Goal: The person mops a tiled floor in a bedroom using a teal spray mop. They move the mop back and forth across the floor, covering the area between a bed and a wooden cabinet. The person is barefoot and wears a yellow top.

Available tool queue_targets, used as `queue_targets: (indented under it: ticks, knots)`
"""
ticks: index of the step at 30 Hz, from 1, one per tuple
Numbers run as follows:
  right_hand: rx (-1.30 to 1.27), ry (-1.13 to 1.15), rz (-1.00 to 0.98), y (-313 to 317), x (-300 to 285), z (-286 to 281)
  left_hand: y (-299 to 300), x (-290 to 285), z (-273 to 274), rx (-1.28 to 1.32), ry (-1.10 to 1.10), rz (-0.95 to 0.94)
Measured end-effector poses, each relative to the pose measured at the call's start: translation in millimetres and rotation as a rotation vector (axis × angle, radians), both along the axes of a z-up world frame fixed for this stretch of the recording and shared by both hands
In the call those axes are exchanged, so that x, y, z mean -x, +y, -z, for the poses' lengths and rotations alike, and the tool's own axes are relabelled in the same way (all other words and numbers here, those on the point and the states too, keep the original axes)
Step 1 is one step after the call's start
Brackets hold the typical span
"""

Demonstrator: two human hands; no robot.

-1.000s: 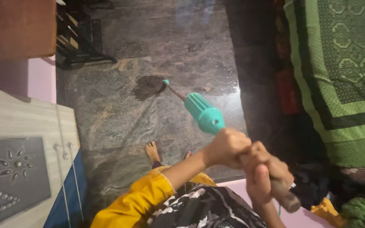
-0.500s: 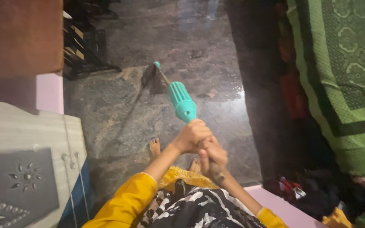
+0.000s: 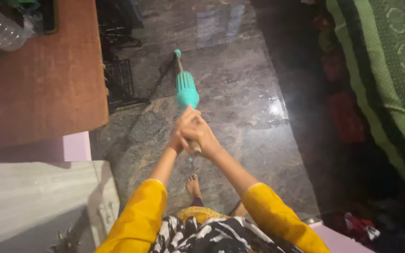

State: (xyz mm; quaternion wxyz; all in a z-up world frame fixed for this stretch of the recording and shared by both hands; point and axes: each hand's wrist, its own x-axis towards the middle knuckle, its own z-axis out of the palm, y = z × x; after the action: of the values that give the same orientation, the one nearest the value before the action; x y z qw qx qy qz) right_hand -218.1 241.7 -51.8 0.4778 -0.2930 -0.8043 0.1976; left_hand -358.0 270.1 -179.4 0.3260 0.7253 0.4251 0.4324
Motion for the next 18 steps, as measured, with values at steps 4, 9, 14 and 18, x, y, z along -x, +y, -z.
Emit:
queue_targets:
  ticks: [4, 9, 14, 18]
  knots:
    - [0.096, -0.045, 0.052, 12.0, 23.6, -23.0, 22.9, 19.1, -36.0, -0.063, 0.019, 0.071]
    - [0.084, 0.019, 0.131, -31.6, 0.3, -42.6, -15.3, -18.3, -61.9, -0.168, -0.008, 0.107]
    - [0.183, 0.020, 0.427, -130.2, -53.2, -72.4, -80.8, -84.7, -102.5, -0.189, 0.013, 0.290]
    - [0.285, 0.126, 0.577, -229.4, -83.4, -123.1, -161.5, -122.9, -148.7, -0.136, 0.014, 0.522]
